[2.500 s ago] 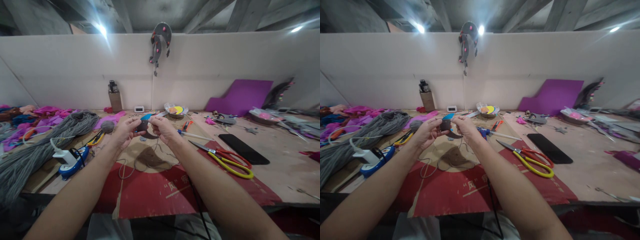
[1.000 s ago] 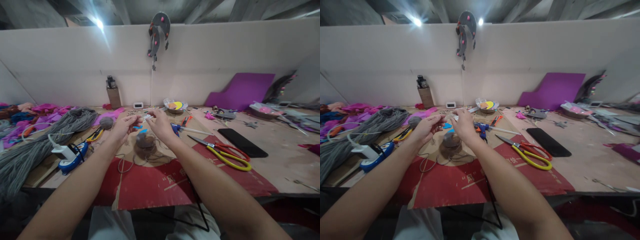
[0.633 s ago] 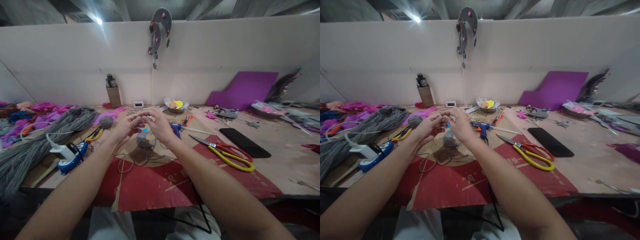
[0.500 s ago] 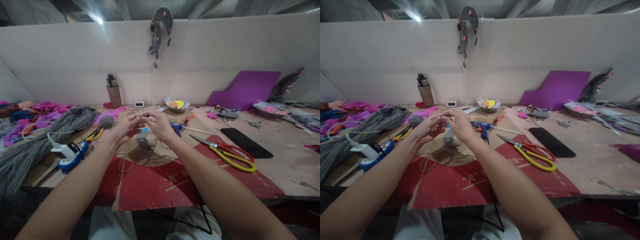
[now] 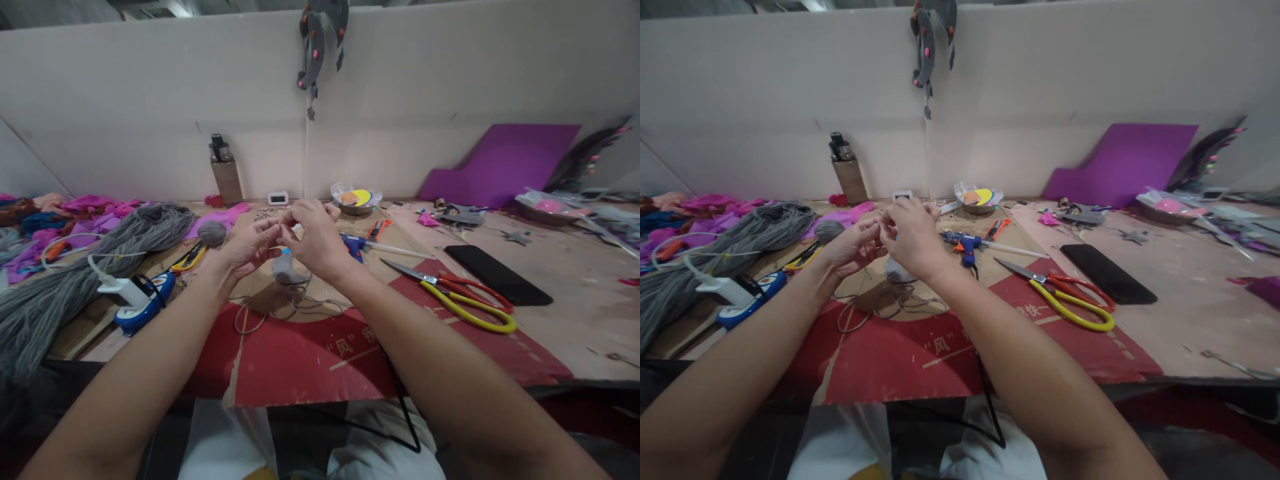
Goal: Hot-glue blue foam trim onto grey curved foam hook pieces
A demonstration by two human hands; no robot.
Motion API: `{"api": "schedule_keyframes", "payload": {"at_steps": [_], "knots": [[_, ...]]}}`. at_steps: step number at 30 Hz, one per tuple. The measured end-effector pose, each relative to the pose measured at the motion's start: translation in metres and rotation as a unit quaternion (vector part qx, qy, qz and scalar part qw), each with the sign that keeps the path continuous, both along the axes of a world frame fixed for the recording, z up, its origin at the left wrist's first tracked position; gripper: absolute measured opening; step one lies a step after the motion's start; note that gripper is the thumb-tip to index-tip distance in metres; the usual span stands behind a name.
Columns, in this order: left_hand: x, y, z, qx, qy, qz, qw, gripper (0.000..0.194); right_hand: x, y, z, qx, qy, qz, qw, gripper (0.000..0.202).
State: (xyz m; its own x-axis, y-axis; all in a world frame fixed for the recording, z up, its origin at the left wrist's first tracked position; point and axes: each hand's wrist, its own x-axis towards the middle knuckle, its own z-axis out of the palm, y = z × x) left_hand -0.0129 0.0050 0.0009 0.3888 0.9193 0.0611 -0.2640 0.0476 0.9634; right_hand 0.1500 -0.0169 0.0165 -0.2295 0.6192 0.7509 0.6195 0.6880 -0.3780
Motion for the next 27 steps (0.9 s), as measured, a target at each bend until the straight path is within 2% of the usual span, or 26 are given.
{"api": "schedule_keyframes", "payload": {"at_steps": [3, 5, 7, 10, 12, 15, 17, 22, 27], "knots": [[0.001, 0.001, 0.001, 0.003, 0.005, 0.054, 0.999, 0.024, 0.002, 0.0, 0.003, -0.008, 0.059, 0.042, 0.997, 0.007], [0.001, 0.002, 0.001, 0.001, 0.005, 0.099, 0.995, 0.014, 0.006, -0.002, 0.009, -0.033, 0.128, 0.123, 0.984, 0.009], [0.0, 0.004, 0.0, 0.003, 0.007, 0.123, 0.992, 0.014, 0.011, -0.005, 0.015, -0.083, 0.177, 0.227, 0.954, 0.02], [-0.001, 0.006, -0.002, 0.027, 0.001, 0.1, 0.995, 0.022, 0.014, -0.009, 0.019, -0.17, 0.146, 0.362, 0.905, 0.041], [-0.001, 0.006, -0.002, 0.045, -0.009, 0.071, 0.996, 0.024, 0.012, -0.009, 0.018, -0.196, 0.131, 0.388, 0.891, 0.038], [-0.002, 0.004, -0.002, 0.057, -0.031, 0.04, 0.997, 0.026, 0.007, -0.002, 0.01, -0.193, 0.207, 0.337, 0.898, 0.018], [-0.003, 0.003, -0.001, 0.058, -0.042, 0.022, 0.997, 0.029, 0.005, 0.003, 0.004, -0.181, 0.235, 0.286, 0.911, 0.016], [-0.003, 0.001, -0.001, 0.061, -0.024, -0.002, 0.998, 0.034, 0.004, 0.005, -0.001, -0.106, 0.14, 0.201, 0.964, 0.011], [-0.003, 0.001, -0.003, 0.06, -0.003, -0.02, 0.998, 0.041, 0.007, -0.001, 0.004, -0.024, 0.053, 0.144, 0.988, 0.009]]}}
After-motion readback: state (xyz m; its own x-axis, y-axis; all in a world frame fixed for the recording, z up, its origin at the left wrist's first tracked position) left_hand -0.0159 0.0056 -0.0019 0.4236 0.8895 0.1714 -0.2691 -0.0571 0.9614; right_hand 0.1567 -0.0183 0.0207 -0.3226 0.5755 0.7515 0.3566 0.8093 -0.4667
